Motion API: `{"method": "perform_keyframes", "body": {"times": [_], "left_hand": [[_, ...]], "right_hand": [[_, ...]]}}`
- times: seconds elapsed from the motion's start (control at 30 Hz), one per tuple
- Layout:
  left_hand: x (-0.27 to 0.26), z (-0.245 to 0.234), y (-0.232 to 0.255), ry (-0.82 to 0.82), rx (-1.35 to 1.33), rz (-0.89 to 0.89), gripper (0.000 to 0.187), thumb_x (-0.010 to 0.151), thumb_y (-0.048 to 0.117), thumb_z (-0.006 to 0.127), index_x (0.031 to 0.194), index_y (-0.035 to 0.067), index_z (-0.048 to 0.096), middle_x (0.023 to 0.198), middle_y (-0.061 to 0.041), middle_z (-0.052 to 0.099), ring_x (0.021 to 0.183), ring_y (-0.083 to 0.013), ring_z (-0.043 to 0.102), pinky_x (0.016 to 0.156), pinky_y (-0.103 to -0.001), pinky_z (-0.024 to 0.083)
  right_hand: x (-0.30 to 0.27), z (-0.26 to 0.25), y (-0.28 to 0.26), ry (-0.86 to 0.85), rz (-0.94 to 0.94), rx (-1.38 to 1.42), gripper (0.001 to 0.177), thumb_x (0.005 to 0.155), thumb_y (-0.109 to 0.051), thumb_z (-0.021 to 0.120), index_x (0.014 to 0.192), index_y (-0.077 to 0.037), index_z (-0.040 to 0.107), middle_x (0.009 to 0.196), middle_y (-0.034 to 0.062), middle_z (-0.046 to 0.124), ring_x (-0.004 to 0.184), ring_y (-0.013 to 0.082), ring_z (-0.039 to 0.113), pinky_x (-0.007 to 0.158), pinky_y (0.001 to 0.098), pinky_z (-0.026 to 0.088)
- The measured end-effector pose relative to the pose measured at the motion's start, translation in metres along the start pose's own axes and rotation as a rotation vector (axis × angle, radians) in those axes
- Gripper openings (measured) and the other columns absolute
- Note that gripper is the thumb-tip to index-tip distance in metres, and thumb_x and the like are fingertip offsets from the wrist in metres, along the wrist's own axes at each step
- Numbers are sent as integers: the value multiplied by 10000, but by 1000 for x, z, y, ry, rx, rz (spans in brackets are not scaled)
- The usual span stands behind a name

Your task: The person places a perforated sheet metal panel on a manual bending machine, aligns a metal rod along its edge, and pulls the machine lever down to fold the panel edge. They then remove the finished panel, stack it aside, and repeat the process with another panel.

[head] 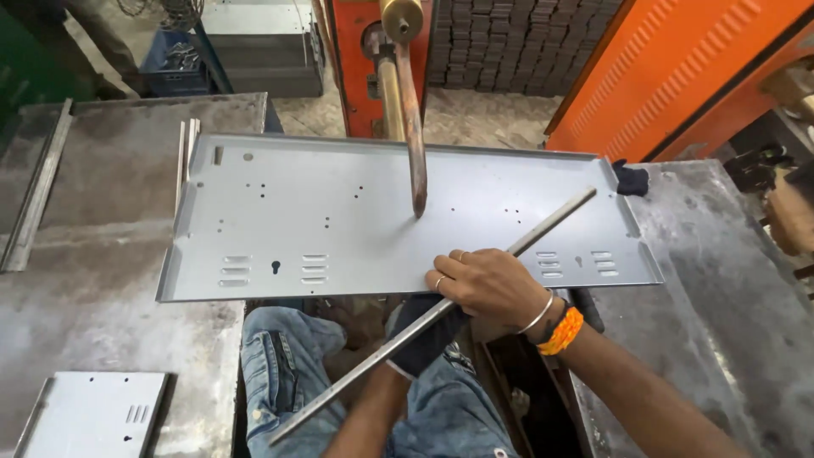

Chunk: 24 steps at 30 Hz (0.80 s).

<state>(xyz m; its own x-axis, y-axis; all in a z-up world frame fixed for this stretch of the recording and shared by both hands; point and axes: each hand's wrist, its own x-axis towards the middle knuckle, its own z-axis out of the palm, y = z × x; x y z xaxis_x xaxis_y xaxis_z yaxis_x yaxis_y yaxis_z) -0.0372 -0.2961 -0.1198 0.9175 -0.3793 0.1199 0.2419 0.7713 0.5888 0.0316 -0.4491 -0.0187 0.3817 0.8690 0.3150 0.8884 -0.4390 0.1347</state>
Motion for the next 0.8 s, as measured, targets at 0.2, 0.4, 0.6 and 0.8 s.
{"method": "perform_keyframes", "body": {"times": [0.2,0.4,0.6,0.8], "left_hand": [[-10,-12,4,-25,16,32,661,909,97,556,1514,185,305,1461,-149,496,1279,-299,597,1059,-457,504],[-11,-91,-13,270,641,293,423,1047,151,509,1458,71,450,1452,-178,552,1306,-316,593,1145,-441,476],[3,-38,29,508,476,383,296,1030,118,570,1283,-34,583,1191,-151,634,1080,-303,642,936,-460,549],[5,-7,39,549,178,282,277,920,97,640,1154,-51,641,1004,-162,702,823,-268,746,682,-413,661]], "right_hand": [[-44,-36,-6,29,204,170,140,873,-207,754,942,-94,709,780,17,670,623,152,629,480,297,485],[-236,-102,55,101,748,339,599,649,-366,875,1138,-54,726,957,67,707,807,186,694,718,314,557],[-276,-90,125,110,975,64,425,881,-252,807,1195,12,698,949,119,691,821,192,693,753,338,561],[-85,-89,97,63,703,8,167,920,-160,770,1029,-34,773,982,105,682,837,245,670,693,358,548]]}}
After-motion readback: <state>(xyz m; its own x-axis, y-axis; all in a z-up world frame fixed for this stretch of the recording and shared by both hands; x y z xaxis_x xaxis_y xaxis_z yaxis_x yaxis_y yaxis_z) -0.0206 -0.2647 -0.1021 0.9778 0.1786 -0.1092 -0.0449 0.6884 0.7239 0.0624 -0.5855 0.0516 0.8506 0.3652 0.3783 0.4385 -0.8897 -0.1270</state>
